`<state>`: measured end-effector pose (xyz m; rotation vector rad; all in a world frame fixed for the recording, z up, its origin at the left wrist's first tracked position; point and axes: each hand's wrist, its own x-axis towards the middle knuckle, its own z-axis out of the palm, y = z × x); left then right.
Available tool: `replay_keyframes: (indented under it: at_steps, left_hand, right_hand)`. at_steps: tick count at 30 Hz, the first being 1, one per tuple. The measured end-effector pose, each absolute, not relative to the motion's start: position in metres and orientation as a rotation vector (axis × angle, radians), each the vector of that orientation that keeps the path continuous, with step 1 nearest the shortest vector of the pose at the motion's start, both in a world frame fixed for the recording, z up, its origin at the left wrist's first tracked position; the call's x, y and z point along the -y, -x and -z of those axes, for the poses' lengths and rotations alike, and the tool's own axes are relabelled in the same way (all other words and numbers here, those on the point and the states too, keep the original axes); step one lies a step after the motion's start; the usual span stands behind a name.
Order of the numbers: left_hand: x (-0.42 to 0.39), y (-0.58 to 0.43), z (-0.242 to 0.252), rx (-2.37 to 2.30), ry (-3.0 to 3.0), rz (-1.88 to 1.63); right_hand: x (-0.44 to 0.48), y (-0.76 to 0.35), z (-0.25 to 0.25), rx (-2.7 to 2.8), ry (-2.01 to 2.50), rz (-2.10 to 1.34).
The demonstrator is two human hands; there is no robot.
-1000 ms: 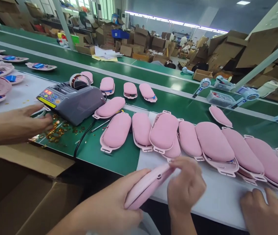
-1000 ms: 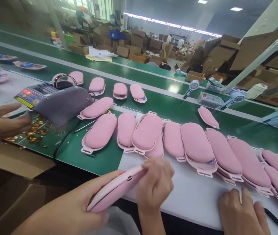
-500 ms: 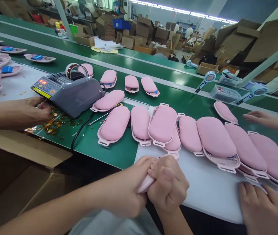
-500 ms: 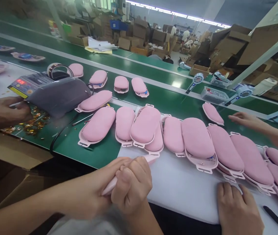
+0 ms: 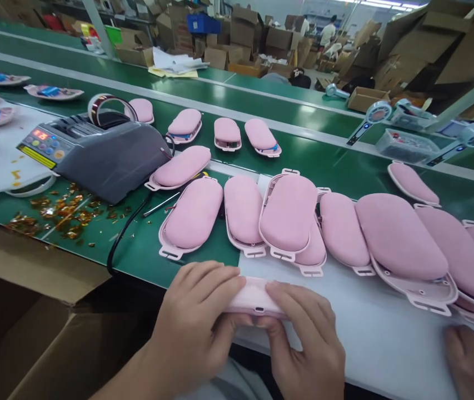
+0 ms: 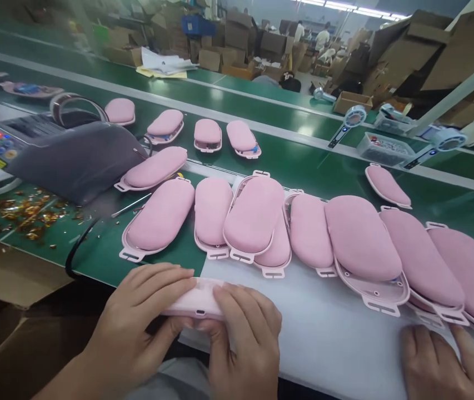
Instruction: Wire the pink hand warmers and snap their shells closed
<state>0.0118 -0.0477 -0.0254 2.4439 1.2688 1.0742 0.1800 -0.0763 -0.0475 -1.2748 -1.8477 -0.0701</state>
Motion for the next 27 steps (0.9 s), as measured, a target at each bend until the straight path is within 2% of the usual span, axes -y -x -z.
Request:
replay_keyframes:
  at_steps: [5, 14, 17, 20, 23, 25, 27]
  left_hand:
    - [0.037, -0.015, 0.031, -1.245, -2.337, -1.268]
    - [0.033, 0.001, 0.029, -1.151, -2.354, -1.042]
    - [0.04, 0.007, 0.024, -1.104, -2.402, -1.094]
    - [0.026, 0.004, -0.007, -0.982, -2.559, -1.259]
    - [-0.029, -0.021, -0.065, -0.843, -2.725, -1.561]
    - [-0.086, -0.049, -0.103, -0.934, -2.512, -1.708]
    - [-0.147, -0.077, -0.124, -1.277, -2.029, -1.473]
  right_hand:
    - [0.069, -0.163, 0.043, 1.678, 1.365, 0.101]
    - [0.067, -0.175, 0.036, 1.913, 1.348, 0.017]
    - [0.075, -0.181, 0.026, 2.003, 1.312, 0.068]
    - [0.07, -0.189, -0.009, 2.051, 1.179, 0.209]
    - [0.023, -0.205, -0.063, 1.815, 1.176, 0.459]
    - [-0.035, -0.226, -0.095, 1.556, 1.443, 0.314]
    - [-0.1, -0.251, -0.112, 1.334, 1.763, 0.007]
